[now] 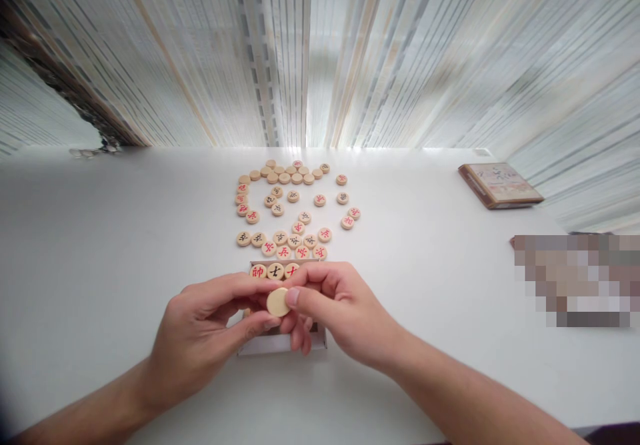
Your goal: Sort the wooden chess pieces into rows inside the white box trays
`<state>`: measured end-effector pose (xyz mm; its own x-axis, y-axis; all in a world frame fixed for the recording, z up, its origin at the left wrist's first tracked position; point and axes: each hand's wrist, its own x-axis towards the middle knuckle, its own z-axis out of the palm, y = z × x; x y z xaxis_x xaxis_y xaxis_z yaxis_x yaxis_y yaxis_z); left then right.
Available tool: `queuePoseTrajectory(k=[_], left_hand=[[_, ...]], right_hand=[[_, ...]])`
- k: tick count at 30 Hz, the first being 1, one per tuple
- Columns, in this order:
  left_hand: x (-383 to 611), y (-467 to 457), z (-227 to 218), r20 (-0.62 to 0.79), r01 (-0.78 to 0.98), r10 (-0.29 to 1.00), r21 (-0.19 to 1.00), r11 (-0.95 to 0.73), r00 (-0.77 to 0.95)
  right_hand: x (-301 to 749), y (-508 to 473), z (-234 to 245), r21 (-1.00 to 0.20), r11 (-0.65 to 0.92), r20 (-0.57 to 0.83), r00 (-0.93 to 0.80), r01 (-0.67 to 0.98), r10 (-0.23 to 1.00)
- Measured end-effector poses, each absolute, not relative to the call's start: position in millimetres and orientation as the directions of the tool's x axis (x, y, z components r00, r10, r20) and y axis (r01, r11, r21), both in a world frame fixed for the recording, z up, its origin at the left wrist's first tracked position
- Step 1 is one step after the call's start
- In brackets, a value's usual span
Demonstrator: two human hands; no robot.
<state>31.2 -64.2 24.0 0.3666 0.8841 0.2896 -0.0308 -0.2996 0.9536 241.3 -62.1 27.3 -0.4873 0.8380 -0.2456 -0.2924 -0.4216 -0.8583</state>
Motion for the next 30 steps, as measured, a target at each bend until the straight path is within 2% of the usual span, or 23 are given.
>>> queuePoseTrajectory(k=[7, 16, 24, 30], left_hand=[[31.9, -64.0, 25.4, 0.241, -0.051, 0.906, 0.97, -0.238, 0.347], [30.5, -63.0, 22.4, 0.398, 0.065, 0.836, 0.889, -0.453, 0.379], [26.8, -63.3, 18.7, 0.438, 0.072, 0.807, 0.861, -0.503, 0.395], [27.4, -63.4, 21.0, 0.414, 0.046, 0.813, 0.881, -0.472, 0.409]], right_hand=[[242.3, -63.7, 24.3, -0.839, -0.445, -0.245, -0.512, -0.314, 0.824], [239.4, -64.3, 27.7, -0.828, -0.478, -0.29, -0.506, -0.293, 0.812], [239.7, -65.1, 26.7, -0.84, -0.439, -0.247, -0.496, -0.318, 0.832], [238.4, -64.8, 24.3, -0.83, -0.441, -0.235, -0.503, -0.341, 0.832]])
